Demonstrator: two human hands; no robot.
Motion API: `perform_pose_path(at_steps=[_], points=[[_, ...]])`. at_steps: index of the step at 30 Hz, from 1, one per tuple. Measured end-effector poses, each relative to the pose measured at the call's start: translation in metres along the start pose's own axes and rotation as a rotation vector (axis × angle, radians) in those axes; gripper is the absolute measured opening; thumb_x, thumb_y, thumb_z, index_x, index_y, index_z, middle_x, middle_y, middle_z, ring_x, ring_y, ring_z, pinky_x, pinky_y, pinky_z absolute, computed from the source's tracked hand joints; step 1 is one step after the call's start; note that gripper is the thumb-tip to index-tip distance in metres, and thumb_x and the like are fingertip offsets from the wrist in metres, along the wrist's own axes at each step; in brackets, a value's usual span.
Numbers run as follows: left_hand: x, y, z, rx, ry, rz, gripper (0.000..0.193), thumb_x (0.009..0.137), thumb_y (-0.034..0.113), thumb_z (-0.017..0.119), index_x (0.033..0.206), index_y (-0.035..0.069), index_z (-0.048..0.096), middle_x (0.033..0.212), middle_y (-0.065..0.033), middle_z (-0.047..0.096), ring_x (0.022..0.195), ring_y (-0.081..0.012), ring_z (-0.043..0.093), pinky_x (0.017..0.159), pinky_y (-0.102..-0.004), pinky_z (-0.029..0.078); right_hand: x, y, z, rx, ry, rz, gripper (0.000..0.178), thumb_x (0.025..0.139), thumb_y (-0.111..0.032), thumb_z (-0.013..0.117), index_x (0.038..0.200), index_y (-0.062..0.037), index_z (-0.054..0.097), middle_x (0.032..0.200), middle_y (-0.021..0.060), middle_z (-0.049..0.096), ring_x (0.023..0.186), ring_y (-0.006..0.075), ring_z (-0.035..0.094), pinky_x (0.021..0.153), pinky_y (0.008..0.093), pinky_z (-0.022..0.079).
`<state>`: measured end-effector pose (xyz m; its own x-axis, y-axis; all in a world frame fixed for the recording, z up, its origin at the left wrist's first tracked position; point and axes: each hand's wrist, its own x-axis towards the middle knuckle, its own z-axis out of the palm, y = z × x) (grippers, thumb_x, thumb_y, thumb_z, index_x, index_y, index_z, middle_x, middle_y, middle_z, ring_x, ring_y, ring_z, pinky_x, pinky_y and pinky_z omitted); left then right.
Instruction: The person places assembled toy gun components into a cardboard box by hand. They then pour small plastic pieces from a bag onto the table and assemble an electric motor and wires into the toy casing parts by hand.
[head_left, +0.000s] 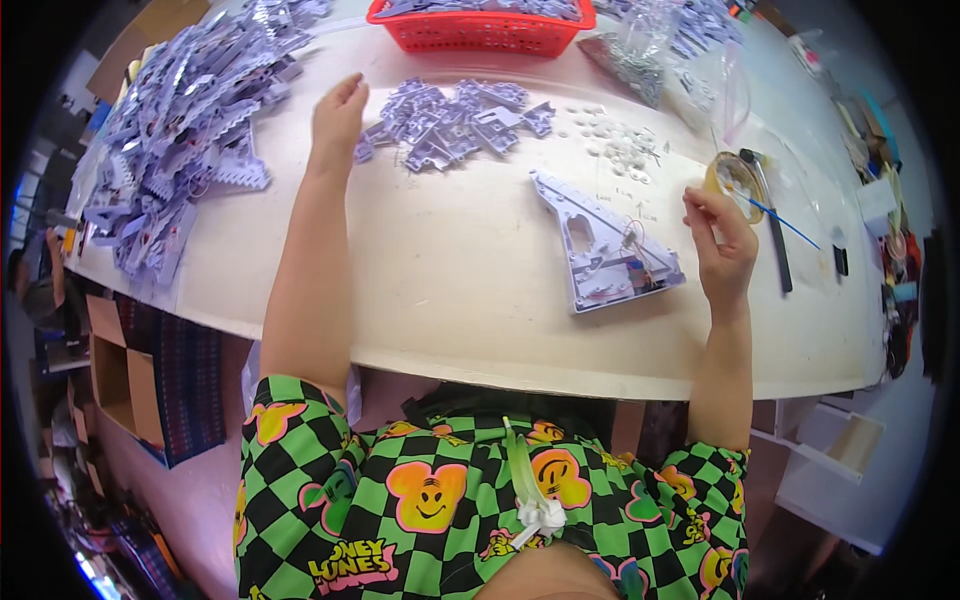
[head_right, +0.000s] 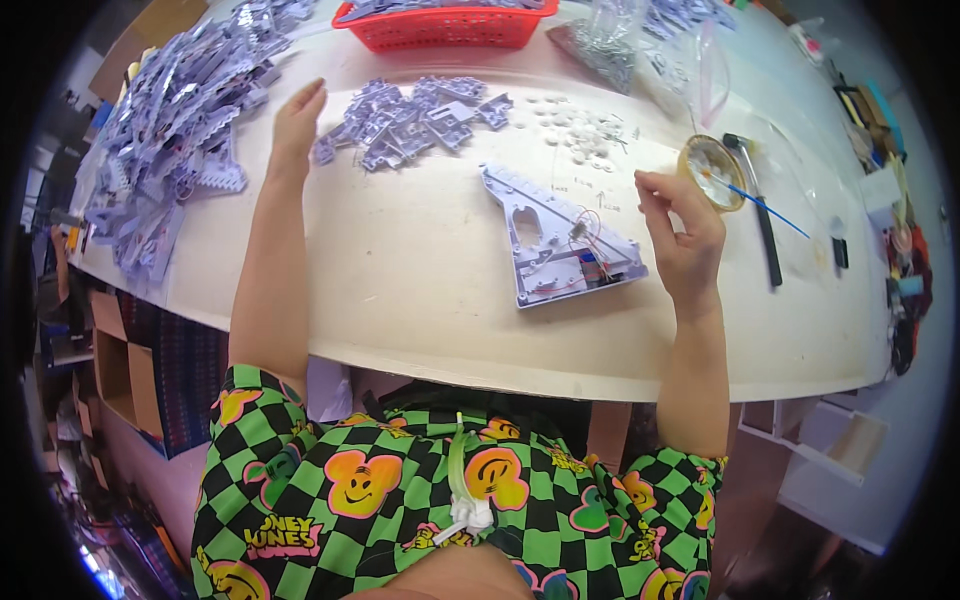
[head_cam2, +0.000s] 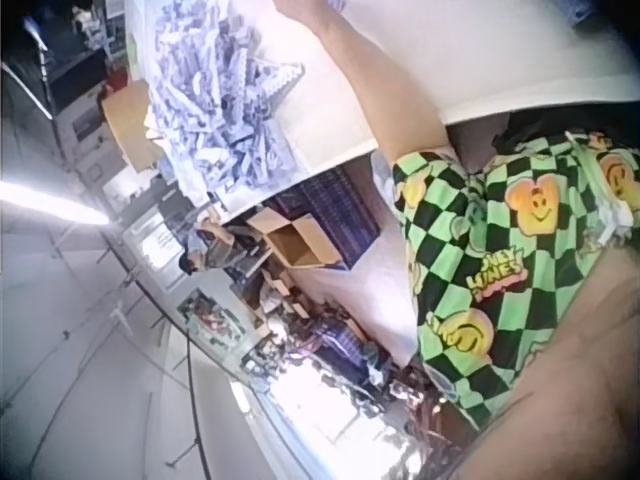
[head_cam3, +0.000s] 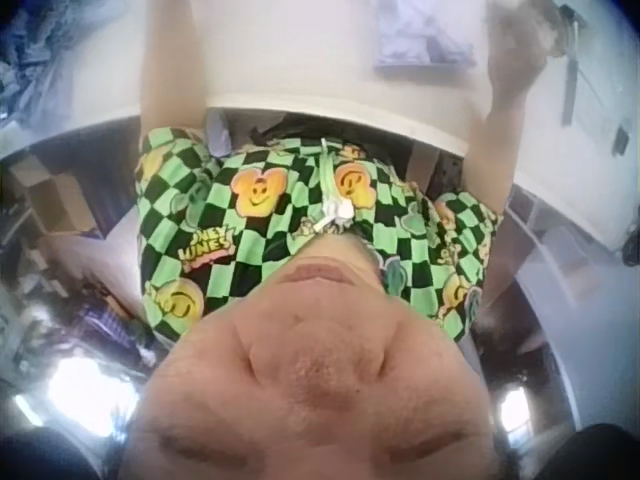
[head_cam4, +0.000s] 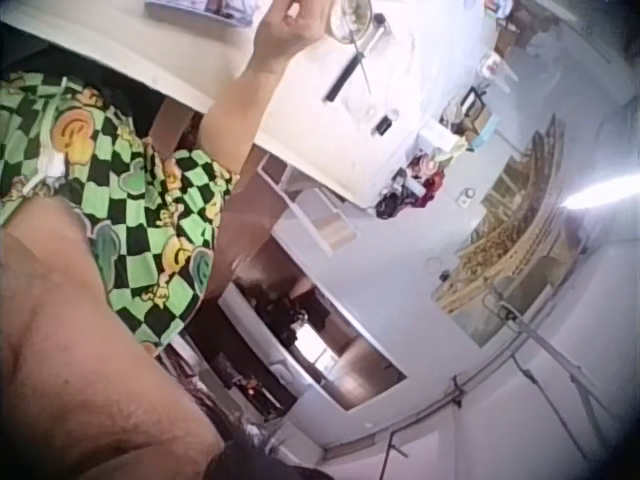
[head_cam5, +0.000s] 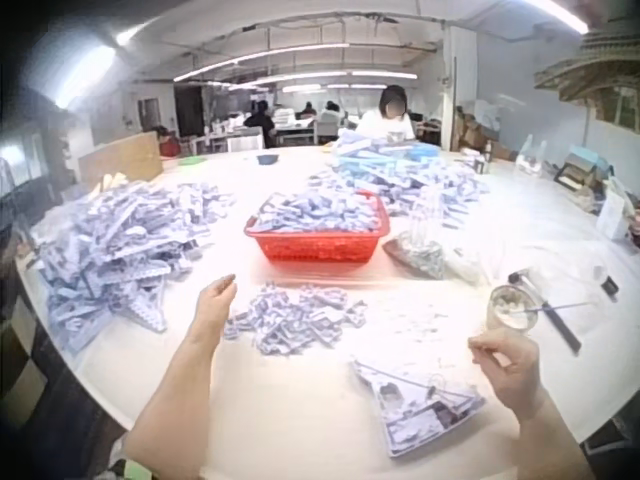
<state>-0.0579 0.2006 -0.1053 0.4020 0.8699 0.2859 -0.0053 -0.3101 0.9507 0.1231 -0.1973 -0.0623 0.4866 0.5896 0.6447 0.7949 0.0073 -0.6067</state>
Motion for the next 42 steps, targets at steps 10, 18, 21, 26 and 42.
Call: perform_pose_path(at_steps=[10, 18, 21, 26, 42], points=[[-0.02, 0.0, 0.024, 0.232, -0.258, 0.017, 0.041, 0.09, 0.03, 0.053, 0.116, -0.001, 0.058, 0.109, -0.0114, 0.063, 0.1, -0.0153, 0.057, 0.089, -0.0261, 0.041, 0.004, -0.013, 0.01, -0.095, -0.128, -0.09, 0.024, 0.074, 0.004, 0.065, 0.098, -0.0004, 0.063, 0.088, 0.01, 0.063, 0.078, 0.0173, 0.059, 0.07, 0.0256, 0.046], [-0.015, 0.007, 0.029, 0.179, -0.188, 0.138, 0.038, 0.09, 0.03, 0.054, 0.117, 0.002, 0.059, 0.11, -0.0101, 0.063, 0.101, -0.015, 0.056, 0.089, -0.0261, 0.04, -0.021, -0.062, 0.038, -0.11, -0.314, -0.453, 0.022, 0.07, -0.005, 0.065, 0.092, -0.0077, 0.062, 0.096, 0.0065, 0.06, 0.09, 0.0215, 0.058, 0.08, 0.0327, 0.046], [-0.019, 0.011, 0.031, 0.242, -0.215, 0.107, 0.035, 0.09, 0.024, 0.055, 0.12, 0.007, 0.058, 0.117, -0.0062, 0.059, 0.109, -0.0125, 0.051, 0.095, -0.0253, 0.036, -0.049, -0.066, 0.063, -0.199, -0.456, -0.578, 0.023, 0.069, -0.01, 0.067, 0.09, -0.0064, 0.059, 0.097, 0.0061, 0.058, 0.092, 0.0208, 0.057, 0.082, 0.0339, 0.045], [-0.034, 0.017, 0.044, 0.134, -0.242, 0.236, 0.028, 0.088, 0.016, 0.058, 0.114, 0.007, 0.061, 0.112, -0.0074, 0.062, 0.105, -0.0138, 0.054, 0.092, -0.0259, 0.039, -0.055, -0.056, 0.058, -0.298, -0.541, -0.517, 0.021, 0.068, -0.008, 0.058, 0.088, -0.0046, 0.058, 0.094, 0.0055, 0.058, 0.091, 0.0201, 0.057, 0.081, 0.034, 0.046], [-0.168, 0.087, 0.082, 0.231, -0.964, 0.085, 0.031, 0.088, 0.011, 0.056, 0.119, 0.007, 0.057, 0.077, -0.0046, 0.059, 0.07, -0.0081, 0.054, 0.066, -0.0228, 0.044, 0.01, 0.012, 0.001, -0.373, -0.273, 0.217, 0.018, 0.085, -0.021, 0.059, 0.089, -0.004, 0.066, 0.08, 0.0108, 0.064, 0.069, 0.0235, 0.06, 0.063, 0.0315, 0.047]])
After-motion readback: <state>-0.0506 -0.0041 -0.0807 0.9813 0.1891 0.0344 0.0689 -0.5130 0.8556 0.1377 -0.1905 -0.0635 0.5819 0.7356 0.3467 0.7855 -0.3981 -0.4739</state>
